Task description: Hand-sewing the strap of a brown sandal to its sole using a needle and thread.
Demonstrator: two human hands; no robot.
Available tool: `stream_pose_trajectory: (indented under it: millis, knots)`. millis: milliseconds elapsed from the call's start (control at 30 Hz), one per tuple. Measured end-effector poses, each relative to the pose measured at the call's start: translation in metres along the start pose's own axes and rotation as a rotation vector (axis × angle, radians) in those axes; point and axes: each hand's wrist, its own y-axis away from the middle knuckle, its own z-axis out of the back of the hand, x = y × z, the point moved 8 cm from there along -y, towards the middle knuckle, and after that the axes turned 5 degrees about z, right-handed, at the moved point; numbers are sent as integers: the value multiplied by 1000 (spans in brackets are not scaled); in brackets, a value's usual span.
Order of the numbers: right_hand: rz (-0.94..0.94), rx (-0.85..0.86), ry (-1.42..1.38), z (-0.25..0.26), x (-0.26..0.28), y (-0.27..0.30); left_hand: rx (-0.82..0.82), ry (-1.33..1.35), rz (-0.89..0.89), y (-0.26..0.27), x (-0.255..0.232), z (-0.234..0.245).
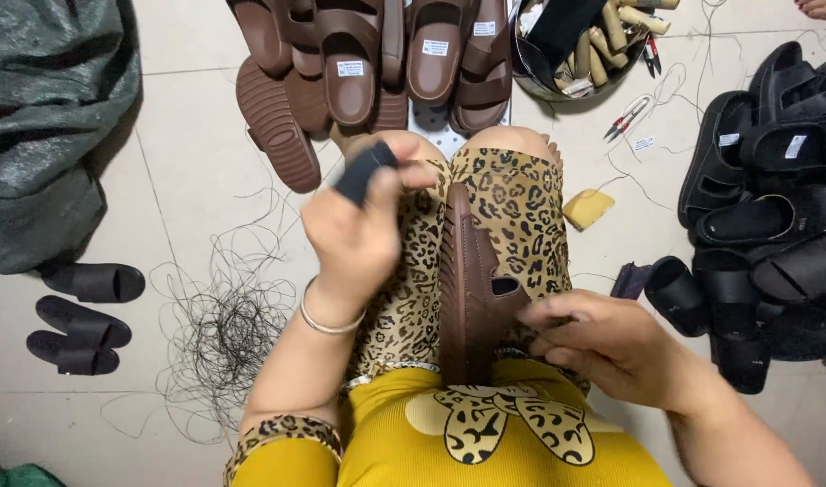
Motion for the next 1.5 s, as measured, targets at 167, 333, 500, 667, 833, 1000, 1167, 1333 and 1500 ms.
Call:
stream_pose_trajectory:
  millis: [167,333,500,667,833,1000,1167,1333,1500]
  knots:
    - [170,-278,-774,0,-3,-45,11,1306,699,6,96,-29]
    - [-316,-272,-545,10,-95,-12,19,1212,1065,62,195,-1]
    - [-400,-437,422,79,-85,39,136,-782,788,64,208,104]
    - [-430,108,542,4,-67,17,43,-226,472,63,78,49]
    - [-146,106,610,-14,-41,-4,814,69,230,97,20,-37]
    - [-75,107,644,-13,-37,-12,930,-45,278,109,31,-51]
    - [-83,137,695,-16,-39,-12,891,-60,216,111,31,-50]
    - [-318,376,911,-25,-49,-11,827,-97,125,112,32,-50]
    - [74,171,1220,-31,8,-28,818,-211,98,120,37,-55]
